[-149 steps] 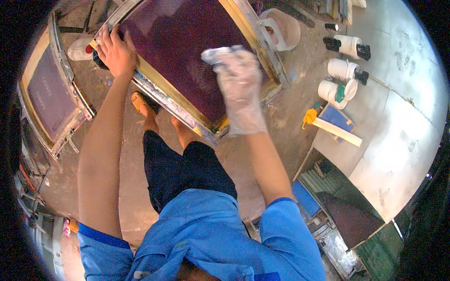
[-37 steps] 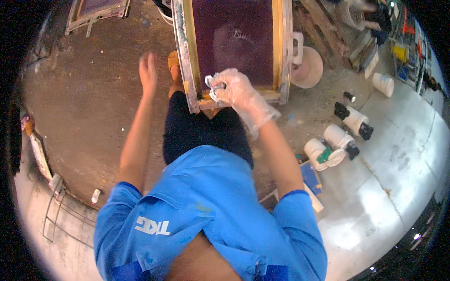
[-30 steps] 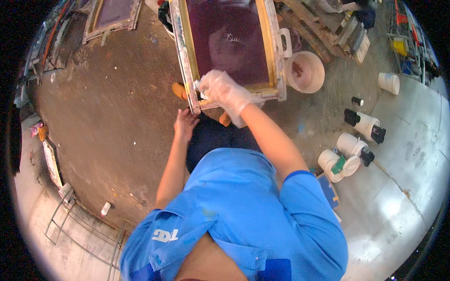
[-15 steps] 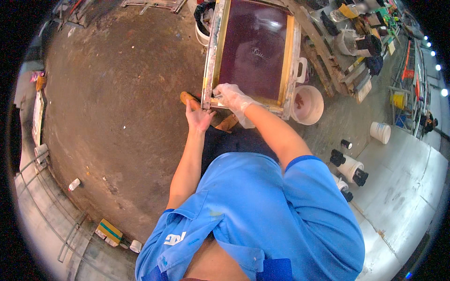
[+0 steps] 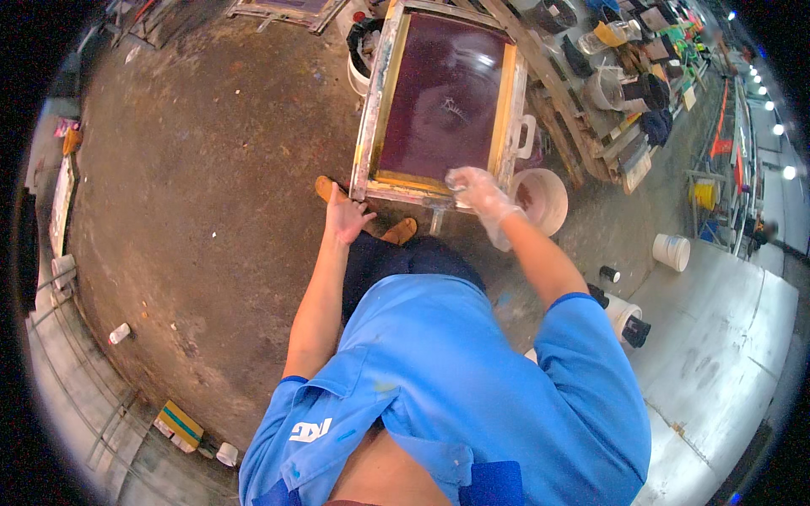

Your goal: The person pours a dark liquid onto a screen printing frame and spreads it evenly with a squeegee. They then put on a glove and wipe the screen surface with a white cloth.

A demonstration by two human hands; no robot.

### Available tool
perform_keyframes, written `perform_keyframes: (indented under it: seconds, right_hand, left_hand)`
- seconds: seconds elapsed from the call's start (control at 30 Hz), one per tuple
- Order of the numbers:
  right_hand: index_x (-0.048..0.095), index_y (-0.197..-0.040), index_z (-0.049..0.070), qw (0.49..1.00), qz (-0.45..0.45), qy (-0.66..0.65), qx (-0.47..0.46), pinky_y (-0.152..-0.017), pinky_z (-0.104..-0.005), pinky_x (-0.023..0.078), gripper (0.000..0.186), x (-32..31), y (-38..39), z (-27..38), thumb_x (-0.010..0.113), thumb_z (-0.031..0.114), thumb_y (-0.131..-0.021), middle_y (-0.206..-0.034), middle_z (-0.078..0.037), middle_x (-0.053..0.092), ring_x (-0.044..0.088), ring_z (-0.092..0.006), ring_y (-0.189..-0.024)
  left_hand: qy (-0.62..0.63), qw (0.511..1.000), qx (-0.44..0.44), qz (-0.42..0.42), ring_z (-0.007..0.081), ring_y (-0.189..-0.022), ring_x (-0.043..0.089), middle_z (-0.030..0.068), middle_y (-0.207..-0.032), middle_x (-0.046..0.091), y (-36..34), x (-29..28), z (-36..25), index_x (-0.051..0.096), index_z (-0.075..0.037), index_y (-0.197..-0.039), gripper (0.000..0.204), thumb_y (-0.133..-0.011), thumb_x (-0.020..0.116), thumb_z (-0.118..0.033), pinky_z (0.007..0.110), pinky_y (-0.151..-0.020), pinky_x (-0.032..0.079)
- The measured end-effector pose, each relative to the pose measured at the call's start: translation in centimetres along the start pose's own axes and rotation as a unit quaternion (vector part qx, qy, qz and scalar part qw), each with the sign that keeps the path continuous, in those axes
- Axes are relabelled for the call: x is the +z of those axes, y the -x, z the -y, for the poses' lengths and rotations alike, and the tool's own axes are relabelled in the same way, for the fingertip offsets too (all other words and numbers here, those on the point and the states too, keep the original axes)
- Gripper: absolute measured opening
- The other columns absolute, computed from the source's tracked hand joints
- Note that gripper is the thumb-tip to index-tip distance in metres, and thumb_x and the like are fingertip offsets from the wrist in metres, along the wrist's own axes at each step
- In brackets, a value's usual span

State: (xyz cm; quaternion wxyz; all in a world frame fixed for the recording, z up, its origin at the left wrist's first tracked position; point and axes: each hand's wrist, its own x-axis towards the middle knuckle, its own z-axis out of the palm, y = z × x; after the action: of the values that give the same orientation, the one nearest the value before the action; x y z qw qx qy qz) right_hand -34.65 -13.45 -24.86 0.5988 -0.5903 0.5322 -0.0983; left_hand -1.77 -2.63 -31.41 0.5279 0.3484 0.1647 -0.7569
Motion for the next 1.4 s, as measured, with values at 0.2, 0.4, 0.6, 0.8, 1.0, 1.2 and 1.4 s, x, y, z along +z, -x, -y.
perform_keyframes:
  seconds: [0.2, 0.4, 0.6, 0.8, 1.0, 1.2, 1.4]
  right_hand:
    - [0.07, -0.116, 0.008, 0.991, 0.008, 0.115, -0.068, -0.097, -0.0388, 0.051, 0.033, 11.6, -7.1, 7.4, 0.066, 0.006, -0.083, -0.119, -0.015, 0.069, 0.064, -0.0243, -0.114]
    - [0.072, -0.114, 0.012, 0.95, -0.028, 0.283, -0.132, -0.094, -0.0424, 0.052, 0.032, 6.2, -3.2, 5.0, 0.069, 0.019, -0.083, -0.111, -0.016, 0.071, 0.065, -0.0364, -0.108]
    - [0.066, -0.12, 0.004, 0.998, -0.049, 0.048, 0.011, -0.093, -0.037, 0.051, 0.037, -3.1, 3.0, 2.2, 0.06, -0.002, -0.084, -0.117, -0.016, 0.067, 0.065, -0.0304, -0.104]
    - [0.065, -0.118, 0.003, 0.934, -0.278, 0.196, -0.107, -0.09, -0.0401, 0.05, 0.03, -7.8, 2.4, 1.7, 0.058, 0.002, -0.089, -0.11, -0.019, 0.066, 0.065, -0.0328, -0.103]
    - [0.068, -0.115, 0.008, 0.874, -0.279, 0.348, -0.194, -0.089, -0.0457, 0.052, 0.03, -4.6, 2.1, 4.4, 0.061, 0.009, -0.086, -0.107, -0.019, 0.067, 0.066, -0.0368, -0.099]
    - [0.066, -0.12, 0.006, 0.805, 0.022, 0.59, 0.052, -0.09, -0.0416, 0.055, 0.035, -3.0, 2.2, 7.1, 0.054, 0.001, -0.088, -0.119, -0.02, 0.065, 0.067, -0.0339, -0.1]
    - [0.067, -0.097, 0.005, 0.8, 0.036, 0.585, -0.132, -0.087, -0.0429, 0.053, 0.028, -3.9, 3.0, 2.7, 0.067, 0.005, -0.069, -0.097, -0.015, 0.066, 0.065, -0.035, -0.099]
  left_hand:
    - [-0.059, 0.998, 0.005, 0.035, 0.0355, -0.153, -0.01, 0.019, -0.166, 0.006, 0.5, 1.4, -0.7, 0.007, -0.002, -0.158, 0.106, -0.09, 0.044, -0.074, 0.061, -0.119, -0.006]
    - [0.015, 1.0, 0.007, 0.006, 0.0356, -0.153, -0.002, 0.0203, -0.164, 0.012, 0.9, 2.2, -1.1, 0.0, 0.004, -0.156, 0.112, -0.09, 0.051, -0.07, 0.052, -0.122, -0.004]
    - [-0.026, 0.999, 0.024, -0.002, 0.0374, -0.153, -0.008, 0.0214, -0.165, 0.005, 0.9, 1.8, -0.5, 0.013, 0.0, -0.157, 0.095, -0.095, 0.05, -0.062, 0.057, -0.122, 0.004]
    - [-0.136, 0.985, 0.026, -0.107, 0.0327, -0.136, 0.03, 0.0146, -0.147, 0.035, 0.3, 0.1, -0.4, 0.037, -0.006, -0.146, 0.068, -0.098, 0.051, -0.054, 0.056, -0.115, 0.022]
    - [-0.186, 0.971, 0.019, -0.148, 0.028, -0.132, 0.045, 0.0099, -0.14, 0.048, 0.0, 0.4, -1.3, 0.047, -0.008, -0.14, 0.058, -0.098, 0.056, -0.046, 0.049, -0.103, 0.039]
    - [-0.256, 0.958, 0.043, -0.118, 0.0323, -0.142, 0.032, 0.0119, -0.146, 0.043, 1.0, 2.3, -0.3, 0.043, -0.007, -0.144, 0.064, -0.096, 0.06, -0.046, 0.057, -0.115, 0.023]
    - [-0.207, 0.963, 0.061, -0.159, 0.0377, -0.149, 0.018, 0.0166, -0.153, 0.035, 0.4, 2.3, 0.6, 0.029, -0.004, -0.153, 0.077, -0.095, 0.061, -0.045, 0.06, -0.119, 0.009]
